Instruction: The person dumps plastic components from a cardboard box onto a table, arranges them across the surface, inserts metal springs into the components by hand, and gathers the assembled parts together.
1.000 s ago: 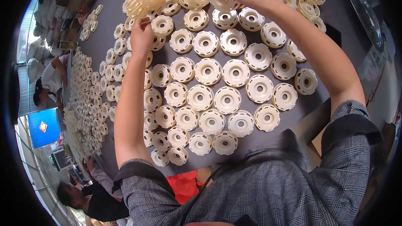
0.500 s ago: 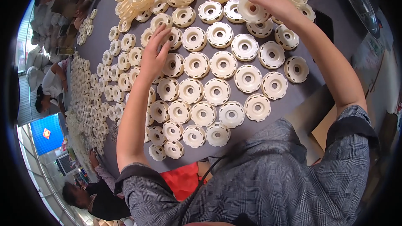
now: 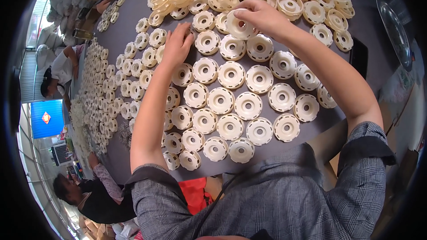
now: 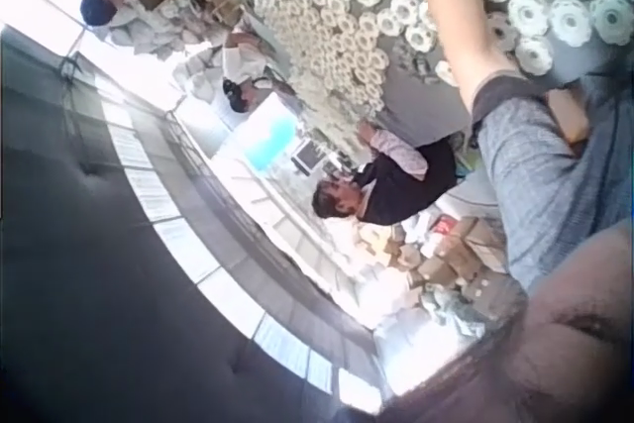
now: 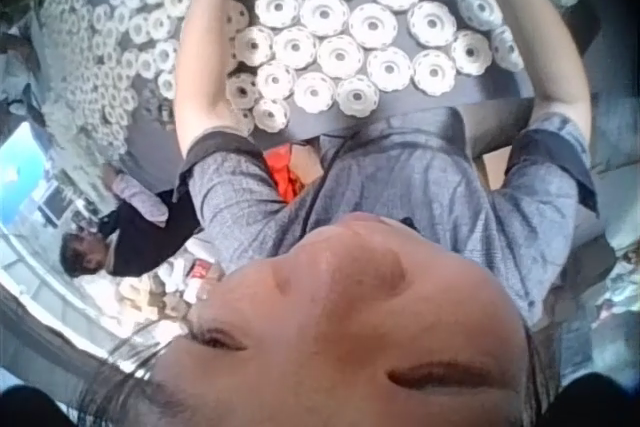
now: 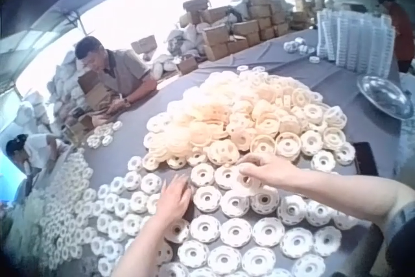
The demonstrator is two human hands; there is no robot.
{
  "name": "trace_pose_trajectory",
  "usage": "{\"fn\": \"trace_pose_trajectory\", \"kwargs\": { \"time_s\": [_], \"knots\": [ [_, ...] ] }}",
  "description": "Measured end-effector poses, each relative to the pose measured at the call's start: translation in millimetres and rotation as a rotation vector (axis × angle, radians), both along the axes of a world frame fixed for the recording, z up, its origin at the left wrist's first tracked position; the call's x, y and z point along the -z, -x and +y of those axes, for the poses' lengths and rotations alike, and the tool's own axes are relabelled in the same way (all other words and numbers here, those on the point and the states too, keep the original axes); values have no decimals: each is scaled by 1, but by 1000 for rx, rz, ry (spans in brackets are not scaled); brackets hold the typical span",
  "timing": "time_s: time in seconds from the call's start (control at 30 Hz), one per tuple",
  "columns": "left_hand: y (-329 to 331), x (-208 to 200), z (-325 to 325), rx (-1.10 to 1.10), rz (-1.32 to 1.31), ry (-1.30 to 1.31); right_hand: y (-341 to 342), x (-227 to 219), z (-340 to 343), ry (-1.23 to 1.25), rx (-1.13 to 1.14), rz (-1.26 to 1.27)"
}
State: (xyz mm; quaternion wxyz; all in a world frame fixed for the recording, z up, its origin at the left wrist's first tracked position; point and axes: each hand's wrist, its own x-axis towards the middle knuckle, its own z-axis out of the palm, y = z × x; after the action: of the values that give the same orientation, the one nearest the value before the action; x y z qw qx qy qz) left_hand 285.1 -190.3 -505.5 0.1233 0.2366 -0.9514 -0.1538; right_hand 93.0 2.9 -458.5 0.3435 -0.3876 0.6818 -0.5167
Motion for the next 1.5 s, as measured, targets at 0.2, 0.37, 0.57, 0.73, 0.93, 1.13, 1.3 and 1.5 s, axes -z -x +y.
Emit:
{"fn": "trace_pose_trajectory", "kwargs": {
  "time_s": [0.2,0.37,0.57,0.73,0.93,1.13,1.3,1.5],
  "knots": [
    [-36,-17,-3,113,35,19,-20,3,-82,-54,-23,-44],
    [-54,-28,-21,53,258,88,-53,19,-176,34,93,-194],
    [-56,-19,-58,108,170,65,-66,13,-202,-372,-179,368],
    [-22,-1,-119,-143,299,-94,-71,12,-168,-168,-162,1106],
    [4,3,-119,-312,-120,175,-71,17,-150,-169,-486,1134],
    [-16,-21,-93,-301,349,14,-61,37,-153,133,-328,1089],
    [-58,-42,-59,-456,755,-699,-75,32,-154,-78,-532,1217],
    [-159,-83,-4,-508,1255,-1524,-62,24,-123,284,-437,1001]
  ]
}}
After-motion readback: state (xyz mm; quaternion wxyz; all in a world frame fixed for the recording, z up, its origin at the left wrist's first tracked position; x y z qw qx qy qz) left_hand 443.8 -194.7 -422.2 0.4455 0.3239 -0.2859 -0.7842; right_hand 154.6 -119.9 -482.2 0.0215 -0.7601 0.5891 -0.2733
